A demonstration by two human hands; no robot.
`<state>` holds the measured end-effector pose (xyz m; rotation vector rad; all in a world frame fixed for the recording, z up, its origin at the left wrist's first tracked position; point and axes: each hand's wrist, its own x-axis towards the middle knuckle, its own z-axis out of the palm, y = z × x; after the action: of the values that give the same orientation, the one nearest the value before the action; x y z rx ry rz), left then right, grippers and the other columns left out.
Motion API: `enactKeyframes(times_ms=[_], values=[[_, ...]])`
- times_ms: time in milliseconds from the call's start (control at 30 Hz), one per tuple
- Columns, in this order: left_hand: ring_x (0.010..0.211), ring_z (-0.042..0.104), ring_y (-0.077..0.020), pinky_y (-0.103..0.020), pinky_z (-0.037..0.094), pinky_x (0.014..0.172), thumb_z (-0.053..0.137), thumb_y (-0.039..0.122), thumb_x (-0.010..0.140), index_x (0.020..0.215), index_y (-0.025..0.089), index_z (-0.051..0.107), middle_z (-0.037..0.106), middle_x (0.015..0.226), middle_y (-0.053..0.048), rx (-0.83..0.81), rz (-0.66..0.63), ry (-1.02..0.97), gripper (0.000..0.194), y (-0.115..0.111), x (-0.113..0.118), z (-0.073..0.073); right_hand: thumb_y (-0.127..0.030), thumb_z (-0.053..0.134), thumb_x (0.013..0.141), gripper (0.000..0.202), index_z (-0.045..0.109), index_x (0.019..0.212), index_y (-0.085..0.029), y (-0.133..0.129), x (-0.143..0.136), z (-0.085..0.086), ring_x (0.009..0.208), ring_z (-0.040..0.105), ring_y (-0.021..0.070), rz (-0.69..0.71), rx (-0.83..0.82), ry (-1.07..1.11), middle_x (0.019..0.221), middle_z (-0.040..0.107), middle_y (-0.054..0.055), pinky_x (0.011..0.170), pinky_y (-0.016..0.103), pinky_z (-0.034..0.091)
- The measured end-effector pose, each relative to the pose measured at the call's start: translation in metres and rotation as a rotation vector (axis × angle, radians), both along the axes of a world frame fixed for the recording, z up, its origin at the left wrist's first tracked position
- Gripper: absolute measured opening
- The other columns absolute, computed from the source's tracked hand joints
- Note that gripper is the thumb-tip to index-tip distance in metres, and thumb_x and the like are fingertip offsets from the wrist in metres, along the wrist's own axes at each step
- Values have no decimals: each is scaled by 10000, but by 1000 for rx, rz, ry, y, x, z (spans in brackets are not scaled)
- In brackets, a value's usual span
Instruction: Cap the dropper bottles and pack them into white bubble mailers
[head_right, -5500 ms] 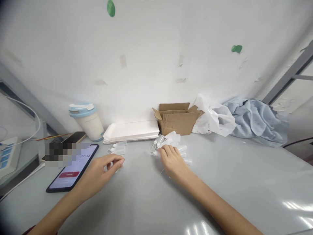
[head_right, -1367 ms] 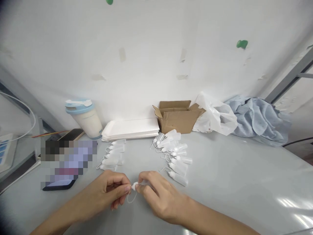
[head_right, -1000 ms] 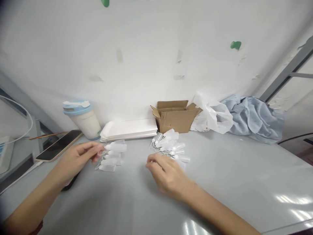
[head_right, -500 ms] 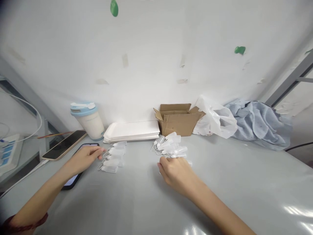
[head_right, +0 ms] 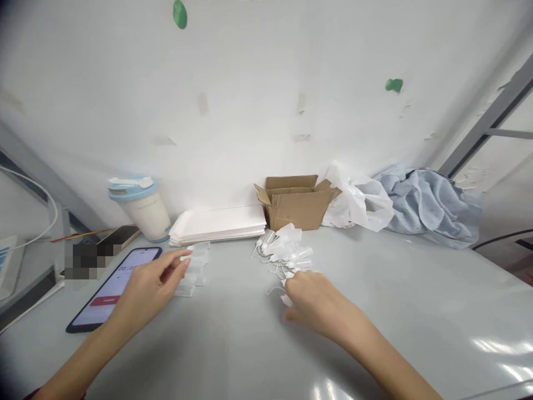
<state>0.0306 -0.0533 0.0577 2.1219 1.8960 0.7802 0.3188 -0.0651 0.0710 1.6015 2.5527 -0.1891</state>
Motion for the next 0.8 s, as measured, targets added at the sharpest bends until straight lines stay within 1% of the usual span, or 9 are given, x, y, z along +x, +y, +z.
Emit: enactKeyframes(times_ms=[67,167,267,333,400,433,500,700,800], values=[[543,503,-165,-265,387,585,364,394,890,1056,166,599,593,627,2,-28,-49,12,367,-5,8,-1,-197,658,706,225,505,543,-170,0,-2,-2,585,547,194,21,-63,-16,627,572,44,476,250,227],[544,493,-163,-265,377,580,352,372,903,1003,185,618,590,626,-2,-102,-157,34,341,-12,19,-3,-157,592,704,189,506,536,-162,0,-6,-6,569,539,182,89,-143,-19,612,564,44,474,250,206],[569,508,-157,-254,372,576,367,356,906,960,203,637,615,659,-7,-232,-311,-30,315,-22,30,-7,-170,563,707,118,543,591,-162,-2,-11,-9,539,501,153,163,-172,81,583,541,19,480,249,213],[604,526,-150,-241,383,585,402,352,898,1047,209,617,644,731,-6,-348,-419,-119,298,-27,36,-10,-175,556,719,74,558,645,-166,-4,-15,-9,544,473,130,213,-177,184,610,542,2,494,242,238],[634,534,-140,-229,395,598,433,351,890,1155,223,567,655,806,-1,-434,-496,-193,323,-31,40,-12,-166,543,734,51,561,686,-168,-5,-18,-7,556,448,110,259,-175,268,664,544,-7,515,232,264],[643,534,-137,-225,398,600,438,349,889,1178,228,553,654,826,1,-460,-515,-217,333,-33,42,-13,-164,537,741,49,560,698,-167,-6,-20,-6,557,435,102,279,-177,298,687,540,-10,522,229,272],[658,537,-135,-220,400,599,440,343,889,1147,220,574,651,824,-1,-483,-522,-251,315,-33,43,-13,-171,535,750,51,554,702,-165,-6,-23,-5,553,413,91,303,-184,331,710,519,-16,526,224,274],[653,539,-133,-211,381,575,437,318,887,922,184,644,642,728,0,-503,-476,-316,249,-32,44,-4,-164,537,750,49,530,701,-167,-6,-26,-7,560,393,81,313,-193,367,754,479,-22,531,219,276],[617,514,-121,-209,361,554,439,298,880,812,176,649,626,687,7,-489,-490,-315,253,-32,45,-1,-162,541,747,63,512,692,-169,-6,-27,-9,566,393,78,322,-216,402,756,463,-26,538,215,286]])
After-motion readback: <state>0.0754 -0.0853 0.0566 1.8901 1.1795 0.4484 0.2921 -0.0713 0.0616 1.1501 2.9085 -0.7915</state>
